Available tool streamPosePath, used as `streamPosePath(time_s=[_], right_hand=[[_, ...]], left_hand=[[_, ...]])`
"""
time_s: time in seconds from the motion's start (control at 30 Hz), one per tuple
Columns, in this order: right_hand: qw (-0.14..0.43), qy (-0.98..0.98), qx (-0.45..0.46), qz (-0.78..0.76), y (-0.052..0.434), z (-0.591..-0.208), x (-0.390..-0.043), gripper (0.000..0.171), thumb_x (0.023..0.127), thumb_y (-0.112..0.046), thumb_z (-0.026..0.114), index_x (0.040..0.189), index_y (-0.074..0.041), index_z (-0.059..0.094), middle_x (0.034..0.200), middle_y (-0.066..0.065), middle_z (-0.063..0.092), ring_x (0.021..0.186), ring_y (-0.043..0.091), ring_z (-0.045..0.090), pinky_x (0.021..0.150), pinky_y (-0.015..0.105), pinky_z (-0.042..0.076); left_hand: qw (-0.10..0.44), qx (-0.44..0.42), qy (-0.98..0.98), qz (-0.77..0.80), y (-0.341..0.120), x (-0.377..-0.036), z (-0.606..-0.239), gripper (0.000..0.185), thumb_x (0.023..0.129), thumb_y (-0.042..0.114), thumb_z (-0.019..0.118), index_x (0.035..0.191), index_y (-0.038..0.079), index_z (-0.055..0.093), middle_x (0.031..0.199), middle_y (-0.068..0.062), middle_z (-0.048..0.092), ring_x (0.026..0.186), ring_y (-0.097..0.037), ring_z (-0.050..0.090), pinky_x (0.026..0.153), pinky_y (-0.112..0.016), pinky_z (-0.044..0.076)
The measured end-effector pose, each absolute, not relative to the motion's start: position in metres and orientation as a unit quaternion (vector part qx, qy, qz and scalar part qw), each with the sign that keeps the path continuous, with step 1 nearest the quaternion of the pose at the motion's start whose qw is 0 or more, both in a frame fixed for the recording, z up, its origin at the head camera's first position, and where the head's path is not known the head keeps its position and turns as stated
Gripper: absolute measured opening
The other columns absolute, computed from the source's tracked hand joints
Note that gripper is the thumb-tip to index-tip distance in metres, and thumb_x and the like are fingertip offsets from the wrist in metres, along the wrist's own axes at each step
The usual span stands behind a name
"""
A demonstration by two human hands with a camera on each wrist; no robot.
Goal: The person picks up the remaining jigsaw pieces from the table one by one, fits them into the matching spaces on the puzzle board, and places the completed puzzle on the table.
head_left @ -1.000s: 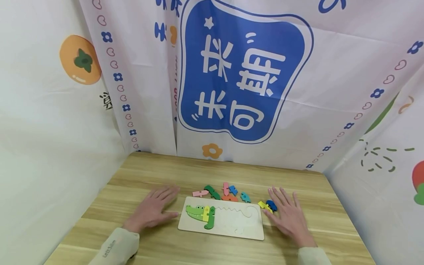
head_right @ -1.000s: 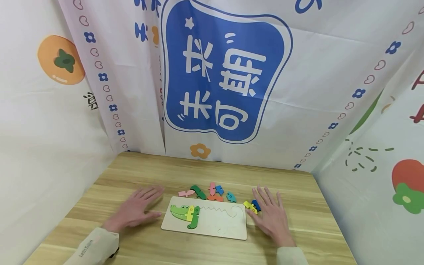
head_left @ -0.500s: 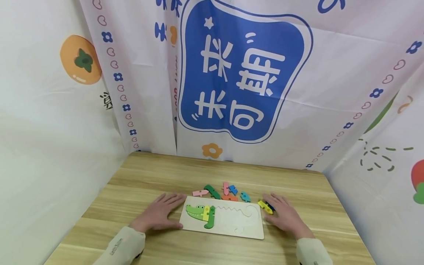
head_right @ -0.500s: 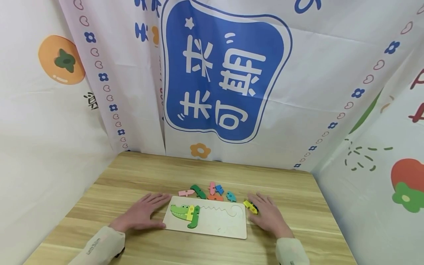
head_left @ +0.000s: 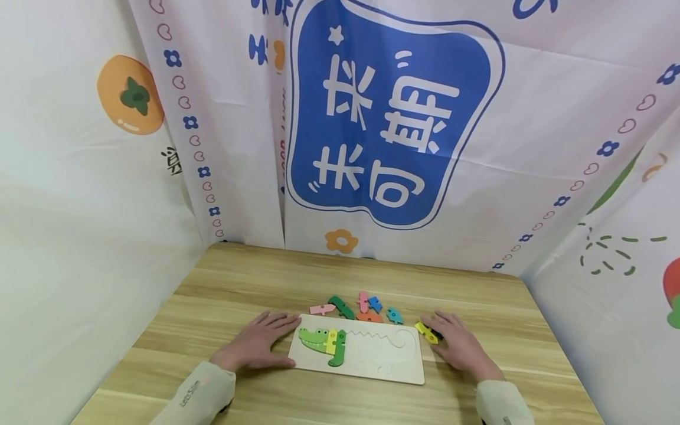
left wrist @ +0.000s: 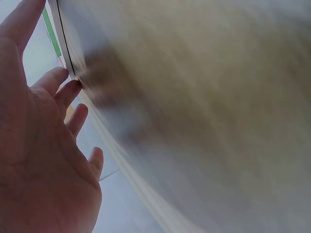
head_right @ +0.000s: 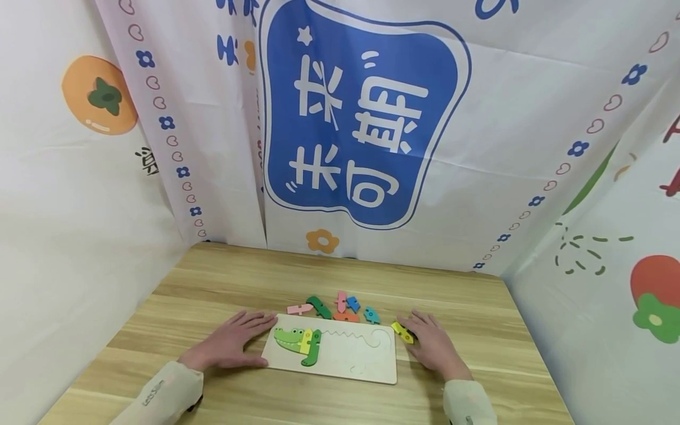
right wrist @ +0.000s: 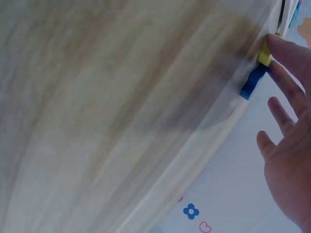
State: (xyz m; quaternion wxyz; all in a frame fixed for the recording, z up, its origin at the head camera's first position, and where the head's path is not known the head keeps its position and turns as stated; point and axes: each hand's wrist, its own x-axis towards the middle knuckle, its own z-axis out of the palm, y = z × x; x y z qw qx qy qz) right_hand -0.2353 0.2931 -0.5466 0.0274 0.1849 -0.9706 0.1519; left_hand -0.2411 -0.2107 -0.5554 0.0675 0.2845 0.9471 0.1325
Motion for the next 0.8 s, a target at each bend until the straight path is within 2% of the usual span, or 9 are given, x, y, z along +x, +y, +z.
streamPosePath(time_s=[0.17, 0.33, 0.57, 0.8], right_hand=[[0.043, -0.969, 0.191, 0.15, 0.293, -0.548, -0.238, 0.061, 0.085, -0.011, 0.085, 0.142, -0.015, 0.064, 0.145, 0.018, 0.062, 0.14, 0.044, 0.048, 0.111, 0.068, 0.039], [0.05, -0.966, 0.199, 0.158, 0.292, -0.547, -0.239, 0.06, 0.082, -0.01, 0.087, 0.139, -0.011, 0.067, 0.141, 0.019, 0.064, 0.135, 0.042, 0.053, 0.108, 0.066, 0.042], [0.051, -0.969, 0.184, 0.154, 0.289, -0.542, -0.238, 0.059, 0.086, -0.015, 0.085, 0.14, -0.007, 0.064, 0.137, 0.021, 0.064, 0.129, 0.041, 0.058, 0.107, 0.064, 0.045], [0.046, -0.966, 0.141, 0.211, 0.285, -0.538, -0.24, 0.059, 0.088, -0.014, 0.083, 0.142, -0.006, 0.062, 0.13, 0.016, 0.068, 0.119, 0.037, 0.065, 0.103, 0.058, 0.051]], left_hand=[[0.069, 0.289, 0.946, 0.131, -0.21, -0.242, -0.554, 0.1, 0.083, 0.081, 0.062, 0.161, 0.022, 0.039, 0.165, -0.002, 0.042, 0.153, -0.031, 0.035, 0.126, -0.06, 0.018], [0.077, 0.289, 0.945, 0.134, -0.209, -0.242, -0.555, 0.101, 0.083, 0.08, 0.063, 0.162, 0.023, 0.038, 0.166, -0.002, 0.04, 0.154, -0.031, 0.034, 0.127, -0.059, 0.016], [0.081, 0.287, 0.945, 0.134, -0.209, -0.241, -0.555, 0.101, 0.083, 0.08, 0.063, 0.162, 0.023, 0.037, 0.166, -0.002, 0.04, 0.155, -0.031, 0.033, 0.127, -0.059, 0.016], [0.074, 0.295, 0.942, 0.14, -0.209, -0.241, -0.554, 0.1, 0.084, 0.077, 0.065, 0.162, 0.021, 0.039, 0.166, -0.004, 0.041, 0.154, -0.034, 0.035, 0.126, -0.061, 0.018]])
